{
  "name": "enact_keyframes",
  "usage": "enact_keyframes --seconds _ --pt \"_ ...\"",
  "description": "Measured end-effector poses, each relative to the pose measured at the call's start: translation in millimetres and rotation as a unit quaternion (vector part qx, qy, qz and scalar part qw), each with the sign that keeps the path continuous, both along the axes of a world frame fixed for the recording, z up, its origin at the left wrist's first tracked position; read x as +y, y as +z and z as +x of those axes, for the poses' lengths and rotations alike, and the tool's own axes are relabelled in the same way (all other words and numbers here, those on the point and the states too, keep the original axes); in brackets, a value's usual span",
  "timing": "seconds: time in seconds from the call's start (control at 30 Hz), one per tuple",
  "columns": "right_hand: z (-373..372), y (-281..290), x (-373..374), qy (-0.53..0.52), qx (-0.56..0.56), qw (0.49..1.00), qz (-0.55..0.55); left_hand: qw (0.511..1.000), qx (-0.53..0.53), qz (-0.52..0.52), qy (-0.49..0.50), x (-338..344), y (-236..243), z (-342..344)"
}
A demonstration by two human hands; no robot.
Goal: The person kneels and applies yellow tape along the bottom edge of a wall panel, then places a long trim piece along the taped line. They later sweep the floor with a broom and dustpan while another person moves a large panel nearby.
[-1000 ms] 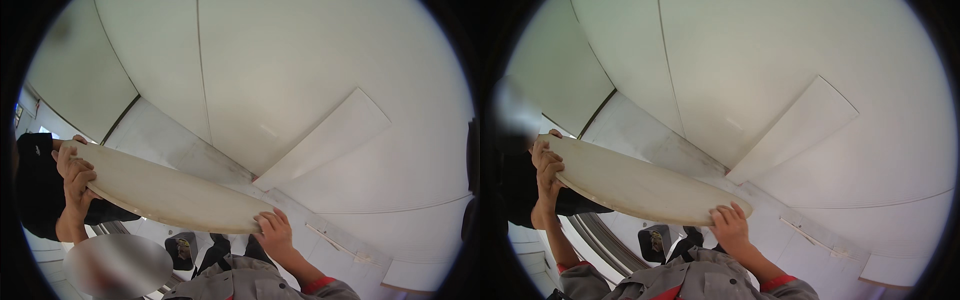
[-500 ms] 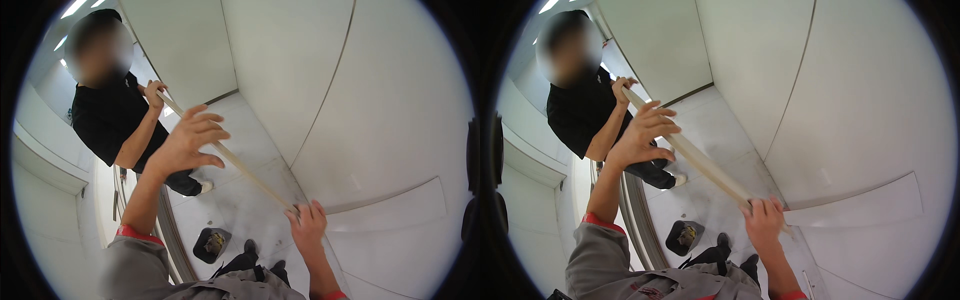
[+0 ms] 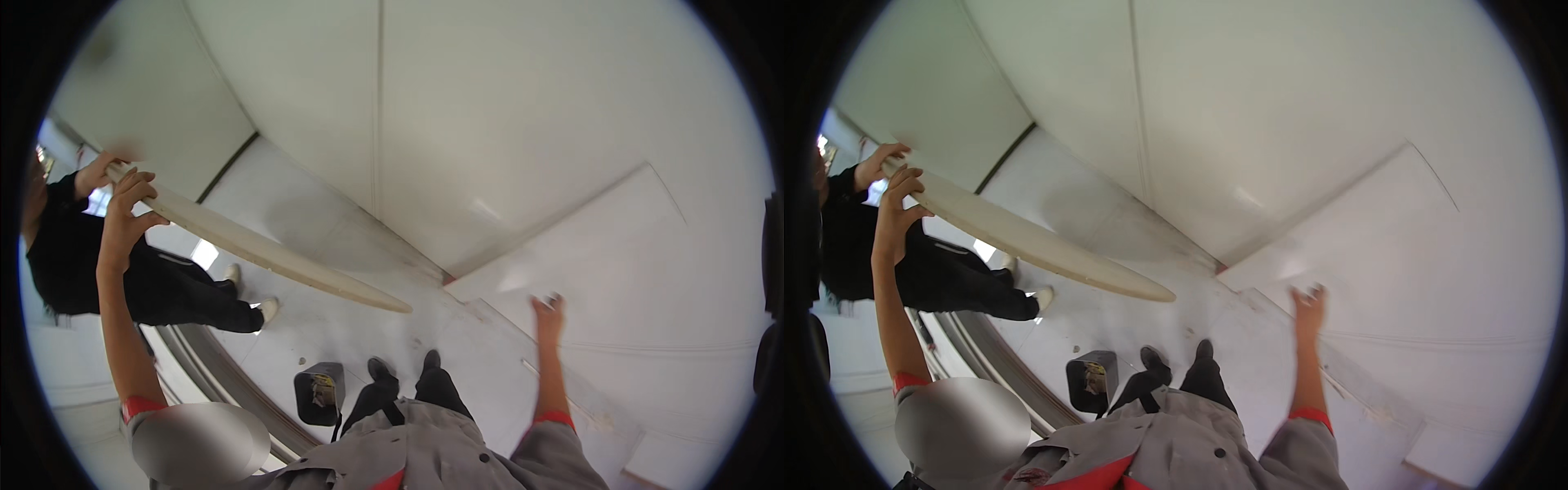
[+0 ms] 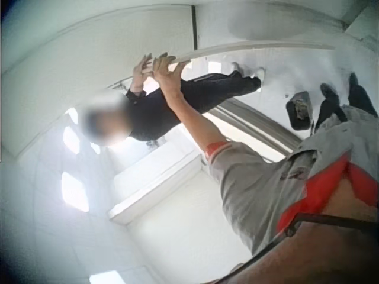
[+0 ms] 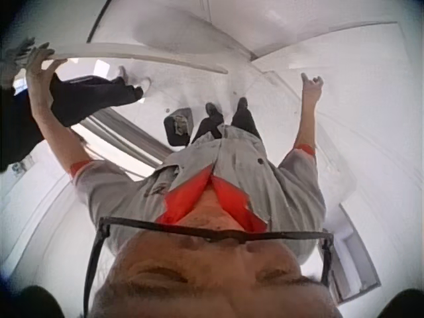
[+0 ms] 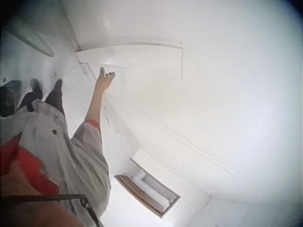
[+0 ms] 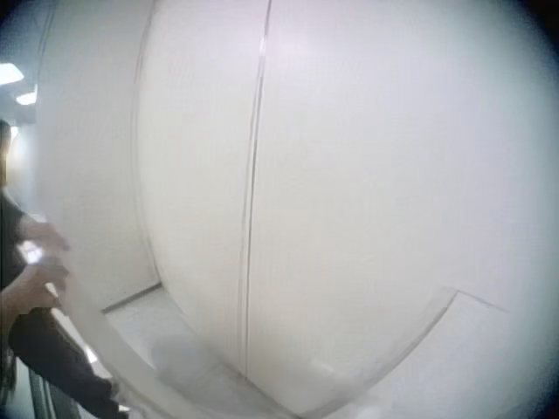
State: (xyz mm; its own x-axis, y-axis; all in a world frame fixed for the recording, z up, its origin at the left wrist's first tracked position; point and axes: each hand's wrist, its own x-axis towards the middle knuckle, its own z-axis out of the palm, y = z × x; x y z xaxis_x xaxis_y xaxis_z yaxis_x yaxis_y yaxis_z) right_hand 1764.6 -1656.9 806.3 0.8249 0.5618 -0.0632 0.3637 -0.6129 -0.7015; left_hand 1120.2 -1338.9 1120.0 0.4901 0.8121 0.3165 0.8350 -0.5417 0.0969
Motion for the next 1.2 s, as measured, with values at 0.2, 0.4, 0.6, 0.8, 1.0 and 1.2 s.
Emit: enact_keyframes --seconds 0.2,0.4,0.6,0.8,1.0,1.2 --pt "120 -26 -57 -0.11 -0.004 0.988 0.105 0.99 0.123 0.073 -0.014 40 3 -25" --pt "129 -32 -49 -0.083 0.032 0.987 0.133 0.965 0.244 0.047 0.082 55 2 -72" --pt "112 -19 -39 -0.066 0.049 0.989 0.125 0.957 0.237 0.071 0.151 66 -14 -89" --pt "103 2 -9 -0.048 -0.005 0.989 0.139 0.947 0.281 0.07 0.138 91 -13 -102" --pt "118 -2 4 0.051 -0.017 0.998 -0.046 0.949 0.291 0.119 0.024 111 14 -134" --pt "97 38 54 0.059 -0.029 0.969 -0.24 0.925 0.366 0.085 0.066 175 7 -148"
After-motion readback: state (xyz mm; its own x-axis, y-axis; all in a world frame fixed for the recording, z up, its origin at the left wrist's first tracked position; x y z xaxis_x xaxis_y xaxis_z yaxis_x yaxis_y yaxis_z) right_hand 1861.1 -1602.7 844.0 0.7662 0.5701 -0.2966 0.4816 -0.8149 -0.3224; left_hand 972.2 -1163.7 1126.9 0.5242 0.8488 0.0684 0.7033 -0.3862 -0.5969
